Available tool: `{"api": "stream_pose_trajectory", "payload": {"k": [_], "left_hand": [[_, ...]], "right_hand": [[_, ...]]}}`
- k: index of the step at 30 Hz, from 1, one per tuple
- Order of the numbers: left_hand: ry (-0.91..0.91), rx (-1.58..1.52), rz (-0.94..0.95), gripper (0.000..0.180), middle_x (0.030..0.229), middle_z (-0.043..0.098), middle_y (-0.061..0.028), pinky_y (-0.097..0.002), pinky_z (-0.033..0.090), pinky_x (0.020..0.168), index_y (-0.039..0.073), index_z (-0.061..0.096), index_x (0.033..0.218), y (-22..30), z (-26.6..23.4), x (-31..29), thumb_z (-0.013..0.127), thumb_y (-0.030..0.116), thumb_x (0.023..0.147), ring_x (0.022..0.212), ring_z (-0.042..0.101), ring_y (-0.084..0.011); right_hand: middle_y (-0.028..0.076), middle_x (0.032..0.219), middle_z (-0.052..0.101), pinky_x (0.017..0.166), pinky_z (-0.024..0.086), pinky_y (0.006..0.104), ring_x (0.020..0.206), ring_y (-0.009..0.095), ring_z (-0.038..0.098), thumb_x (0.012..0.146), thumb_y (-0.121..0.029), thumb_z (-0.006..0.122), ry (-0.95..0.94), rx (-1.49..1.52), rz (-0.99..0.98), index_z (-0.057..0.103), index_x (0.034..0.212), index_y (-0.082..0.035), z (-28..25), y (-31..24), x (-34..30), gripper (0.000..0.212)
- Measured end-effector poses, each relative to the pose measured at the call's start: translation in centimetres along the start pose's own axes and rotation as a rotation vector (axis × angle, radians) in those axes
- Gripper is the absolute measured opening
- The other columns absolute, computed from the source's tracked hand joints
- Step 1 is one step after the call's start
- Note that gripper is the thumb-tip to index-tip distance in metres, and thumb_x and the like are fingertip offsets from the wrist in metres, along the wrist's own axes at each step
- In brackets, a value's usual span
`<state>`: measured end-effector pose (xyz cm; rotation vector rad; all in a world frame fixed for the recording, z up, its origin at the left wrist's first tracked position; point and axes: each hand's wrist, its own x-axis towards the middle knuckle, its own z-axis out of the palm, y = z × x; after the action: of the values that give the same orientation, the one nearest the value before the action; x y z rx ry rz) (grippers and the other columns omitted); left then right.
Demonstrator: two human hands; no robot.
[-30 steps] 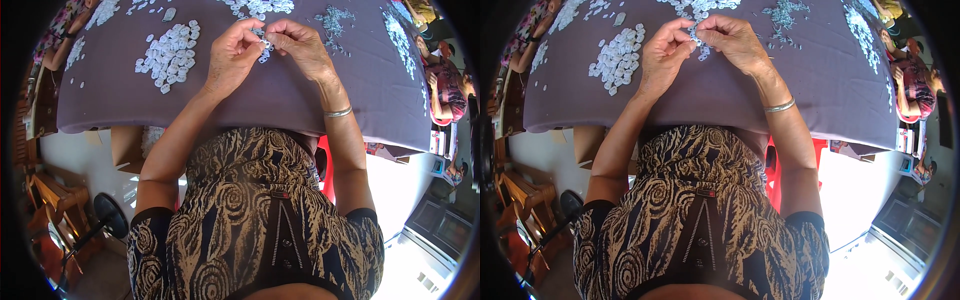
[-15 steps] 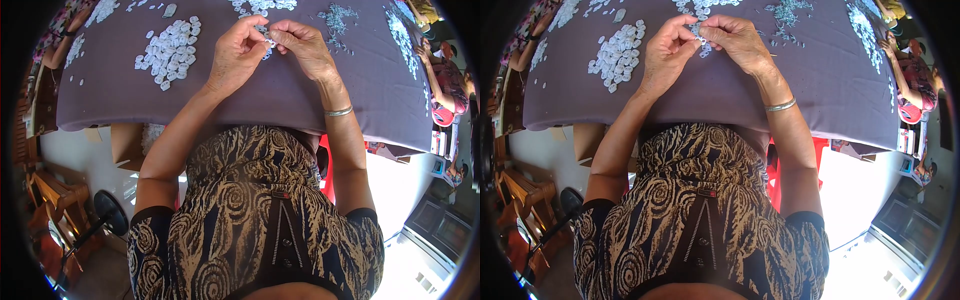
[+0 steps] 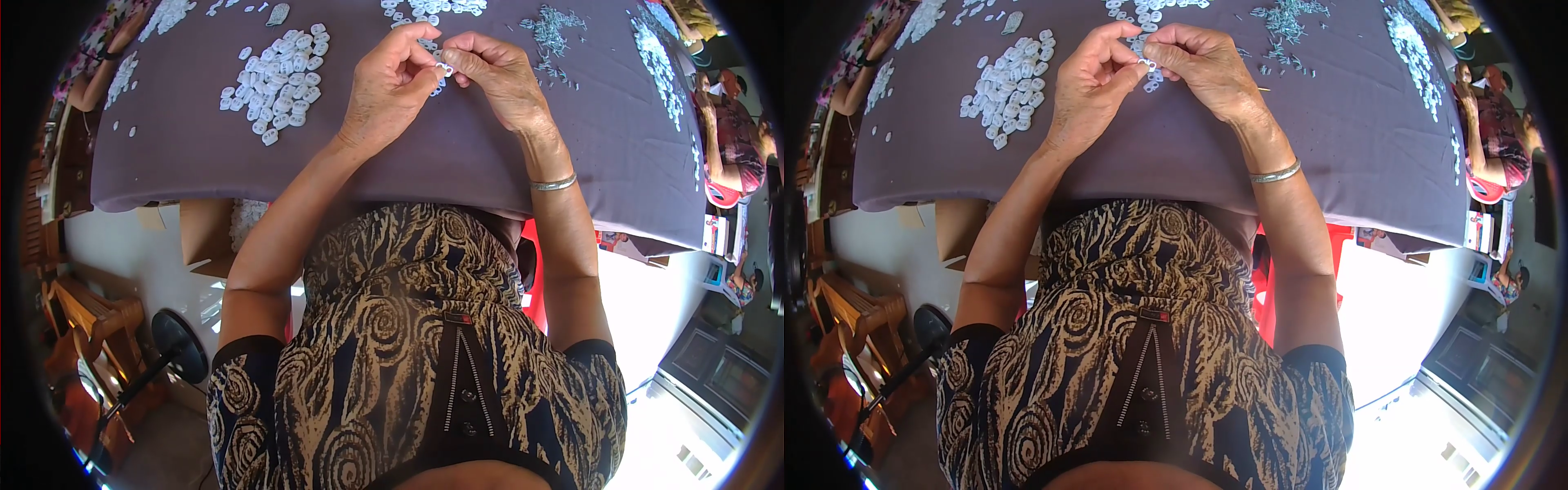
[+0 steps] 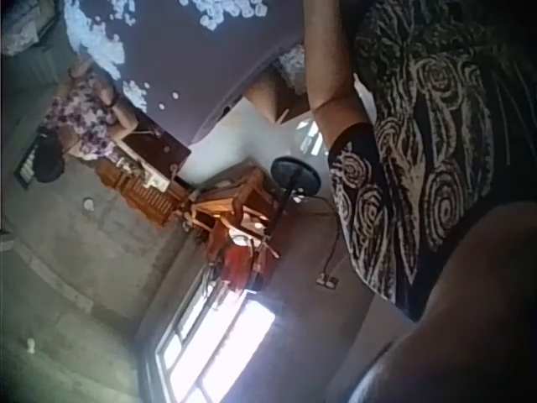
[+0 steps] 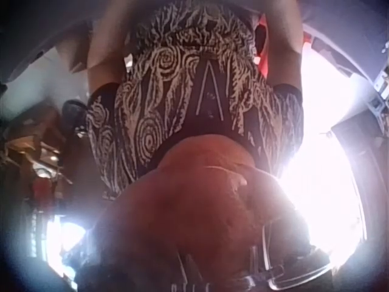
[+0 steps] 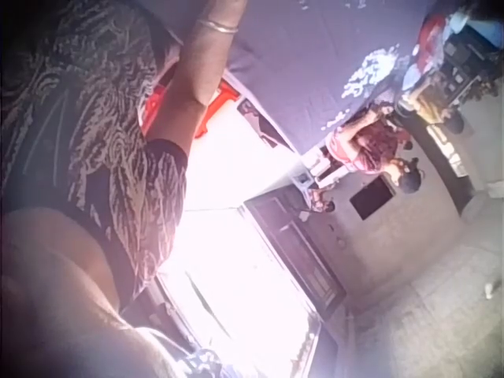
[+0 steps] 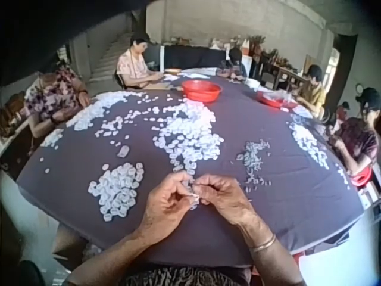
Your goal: The person assembles plastic cord locks by hand, repeatedly picking up individual plastic components and pressing them together on the table.
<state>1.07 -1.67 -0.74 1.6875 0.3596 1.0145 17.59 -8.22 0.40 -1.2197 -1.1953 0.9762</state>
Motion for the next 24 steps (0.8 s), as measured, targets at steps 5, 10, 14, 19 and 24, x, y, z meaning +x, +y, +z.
{"api": "stream_pose_trajectory", "payload": {"k": [5,10,14,19,24], "left_hand": [[0.023,-0.03,-0.006,0.035,0.077,0.06,0.001,-0.0191,0.046,0.061,0.001,0.053,0.117,-0.4,0.2,-0.1,0.062,-0.007,0.084,0.068,0.053,-0.003],[0.077,-0.082,0.002,0.037,0.077,0.059,0.0001,-0.0193,0.046,0.061,0.002,0.052,0.117,-0.4,0.9,-0.2,0.062,-0.008,0.083,0.067,0.053,-0.0037],[0.138,-0.087,-0.003,0.038,0.077,0.059,-0.0003,-0.0197,0.046,0.061,0.002,0.051,0.118,-0.7,1.1,-0.4,0.063,-0.007,0.083,0.067,0.053,-0.0042],[0.088,-0.06,-0.012,0.036,0.076,0.06,0.0,-0.019,0.045,0.062,0.001,0.052,0.116,-0.7,0.4,0.1,0.064,-0.006,0.083,0.068,0.052,-0.0035],[0.017,0.003,-0.026,0.037,0.083,0.061,-0.0008,-0.0203,0.047,0.063,0.003,0.05,0.121,-1.1,-1.2,0.8,0.063,-0.003,0.087,0.072,0.056,-0.0053]], "right_hand": [[-0.002,0.081,0.061,0.067,0.045,0.021,0.072,0.006,0.051,0.093,-0.018,0.064,-0.002,-0.049,-0.029,0.067,0.102,-0.001,0.1,-0.2,-0.1,0.02],[-0.003,0.079,0.061,0.064,0.046,0.0213,0.07,0.004,0.052,0.093,-0.02,0.063,0.02,-0.311,-0.174,0.067,0.098,-0.003,0.4,-0.5,-0.3,0.017],[-0.003,0.078,0.062,0.061,0.047,0.021,0.069,0.004,0.053,0.093,-0.02,0.064,0.102,-0.394,-0.168,0.066,0.095,-0.004,1.4,-0.6,-0.6,0.016],[-0.003,0.077,0.062,0.059,0.047,0.0208,0.067,0.004,0.053,0.093,-0.022,0.064,0.104,-0.472,-0.161,0.066,0.096,-0.005,1.2,-0.1,-0.1,0.018],[-0.004,0.073,0.058,0.058,0.042,0.0196,0.065,0.003,0.05,0.093,-0.017,0.061,0.21,-0.179,-0.066,0.065,0.091,-0.004,0.4,-1.9,0.2,0.013]]}}
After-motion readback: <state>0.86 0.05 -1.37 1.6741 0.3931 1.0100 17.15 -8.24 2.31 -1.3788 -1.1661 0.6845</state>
